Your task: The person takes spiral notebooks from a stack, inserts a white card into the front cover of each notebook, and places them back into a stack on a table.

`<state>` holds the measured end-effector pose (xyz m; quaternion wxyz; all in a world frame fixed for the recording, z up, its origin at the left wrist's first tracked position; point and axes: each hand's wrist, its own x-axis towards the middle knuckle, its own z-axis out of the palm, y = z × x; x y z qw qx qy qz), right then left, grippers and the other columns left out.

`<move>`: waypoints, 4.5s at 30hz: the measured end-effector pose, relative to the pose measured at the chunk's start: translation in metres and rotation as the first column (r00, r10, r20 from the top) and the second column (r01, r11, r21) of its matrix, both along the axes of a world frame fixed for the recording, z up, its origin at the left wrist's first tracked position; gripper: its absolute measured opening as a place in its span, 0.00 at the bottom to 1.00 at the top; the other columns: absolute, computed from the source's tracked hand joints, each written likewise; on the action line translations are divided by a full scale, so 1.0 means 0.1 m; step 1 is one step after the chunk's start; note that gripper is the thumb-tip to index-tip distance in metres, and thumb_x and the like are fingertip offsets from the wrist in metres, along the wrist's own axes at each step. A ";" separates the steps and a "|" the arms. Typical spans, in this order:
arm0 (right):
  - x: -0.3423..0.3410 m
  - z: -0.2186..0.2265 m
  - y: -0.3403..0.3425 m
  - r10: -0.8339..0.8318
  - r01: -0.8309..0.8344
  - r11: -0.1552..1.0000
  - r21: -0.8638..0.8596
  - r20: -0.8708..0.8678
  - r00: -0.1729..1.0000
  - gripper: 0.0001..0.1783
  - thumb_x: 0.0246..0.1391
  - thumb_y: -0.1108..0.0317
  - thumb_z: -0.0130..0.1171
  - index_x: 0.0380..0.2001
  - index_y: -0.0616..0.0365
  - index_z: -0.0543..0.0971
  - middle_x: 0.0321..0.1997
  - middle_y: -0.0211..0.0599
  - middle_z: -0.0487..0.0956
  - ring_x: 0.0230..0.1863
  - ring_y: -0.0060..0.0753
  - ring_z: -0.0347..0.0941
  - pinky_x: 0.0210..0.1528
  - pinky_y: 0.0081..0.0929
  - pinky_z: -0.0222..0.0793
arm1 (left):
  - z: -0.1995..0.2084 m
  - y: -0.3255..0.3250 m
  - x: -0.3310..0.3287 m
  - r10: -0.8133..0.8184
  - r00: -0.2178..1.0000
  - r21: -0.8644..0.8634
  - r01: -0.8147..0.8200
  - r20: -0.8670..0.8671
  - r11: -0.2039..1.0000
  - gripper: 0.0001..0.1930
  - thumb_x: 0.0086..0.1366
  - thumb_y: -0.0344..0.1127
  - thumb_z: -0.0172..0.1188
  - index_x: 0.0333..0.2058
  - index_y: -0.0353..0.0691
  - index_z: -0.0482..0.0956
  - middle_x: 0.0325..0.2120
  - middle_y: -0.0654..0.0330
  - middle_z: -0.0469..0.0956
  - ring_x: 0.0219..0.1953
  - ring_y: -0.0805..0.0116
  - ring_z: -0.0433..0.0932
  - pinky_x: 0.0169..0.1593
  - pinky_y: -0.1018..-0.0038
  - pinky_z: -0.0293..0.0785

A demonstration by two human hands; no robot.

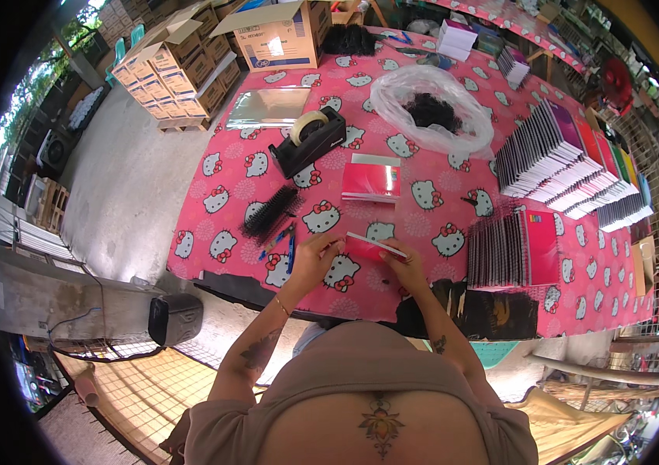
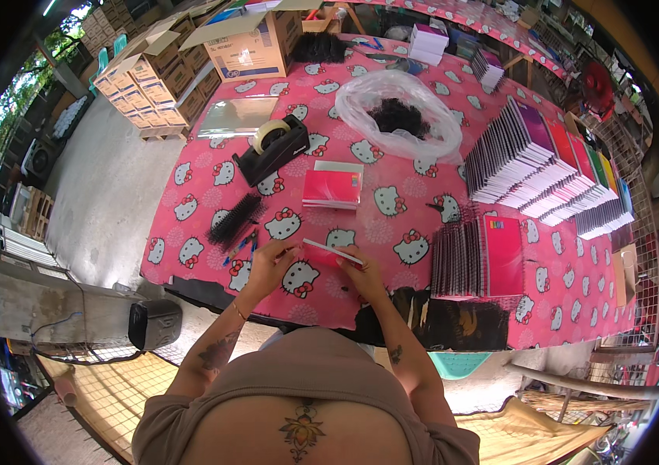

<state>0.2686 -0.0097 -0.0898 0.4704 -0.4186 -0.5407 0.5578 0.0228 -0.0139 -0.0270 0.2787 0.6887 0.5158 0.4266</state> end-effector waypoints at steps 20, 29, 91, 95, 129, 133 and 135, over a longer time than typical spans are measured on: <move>0.27 0.49 -0.08 0.113 -0.113 0.994 -0.004 0.112 0.987 0.15 0.59 0.74 0.63 0.50 0.56 0.82 0.41 0.24 0.81 0.48 0.16 0.72 0.52 0.20 0.68 | 0.67 0.12 0.08 -0.271 0.917 0.033 0.293 -0.294 0.956 0.09 0.65 0.38 0.63 0.40 0.41 0.78 0.32 0.53 0.78 0.30 0.49 0.79 0.31 0.59 0.74; 0.35 0.86 -0.28 0.104 -0.112 0.989 0.095 0.080 0.991 0.18 0.61 0.72 0.63 0.54 0.53 0.81 0.36 0.24 0.83 0.35 0.12 0.73 0.36 0.18 0.70 | 0.83 0.06 0.14 -0.326 0.844 0.065 0.388 -0.426 0.919 0.11 0.66 0.42 0.62 0.41 0.42 0.79 0.34 0.58 0.78 0.26 0.56 0.80 0.30 0.63 0.76; -0.08 1.91 -0.43 -0.023 -0.004 0.988 0.154 0.172 0.985 0.49 0.53 0.81 0.61 0.75 0.51 0.50 0.56 0.46 0.76 0.49 0.29 0.74 0.54 0.27 0.72 | 1.57 -0.38 0.63 0.014 0.775 0.399 0.309 -0.631 0.863 0.38 0.71 0.58 0.45 0.65 0.29 0.62 0.67 0.43 0.62 0.70 0.44 0.58 0.70 0.40 0.38; -0.03 1.92 -0.41 -0.034 0.014 0.984 0.180 0.108 0.994 0.53 0.53 0.80 0.62 0.76 0.50 0.46 0.69 0.53 0.66 0.62 0.36 0.70 0.60 0.31 0.67 | 1.44 -0.61 0.66 0.022 0.769 0.437 0.339 -0.639 0.833 0.31 0.71 0.51 0.49 0.62 0.32 0.67 0.62 0.46 0.69 0.64 0.48 0.67 0.69 0.40 0.43; 0.35 2.24 -0.39 -0.018 -0.047 0.967 0.252 0.248 0.969 0.05 0.55 0.74 0.65 0.33 0.64 0.82 0.29 0.31 0.81 0.31 0.18 0.76 0.36 0.22 0.74 | 1.65 0.07 0.52 -0.328 0.838 0.492 0.528 -0.437 0.692 0.15 0.54 0.32 0.70 0.41 0.40 0.82 0.33 0.62 0.79 0.33 0.62 0.74 0.37 0.65 0.66; 0.34 2.27 -0.48 -0.032 -0.041 0.974 0.222 0.319 0.947 0.04 0.50 0.75 0.65 0.30 0.64 0.81 0.29 0.33 0.81 0.31 0.23 0.77 0.35 0.24 0.73 | 1.63 0.11 0.53 -0.419 0.774 0.456 0.624 -0.475 0.635 0.16 0.53 0.31 0.70 0.41 0.40 0.82 0.33 0.63 0.78 0.34 0.61 0.74 0.38 0.65 0.66; 0.32 2.24 -0.54 -0.114 0.014 0.964 0.266 0.364 0.925 0.05 0.48 0.77 0.65 0.30 0.64 0.80 0.29 0.35 0.81 0.32 0.27 0.78 0.35 0.25 0.72 | 1.66 0.09 0.58 -0.427 0.743 0.444 0.657 -0.515 0.609 0.15 0.52 0.30 0.69 0.41 0.40 0.81 0.32 0.63 0.78 0.34 0.61 0.74 0.38 0.65 0.67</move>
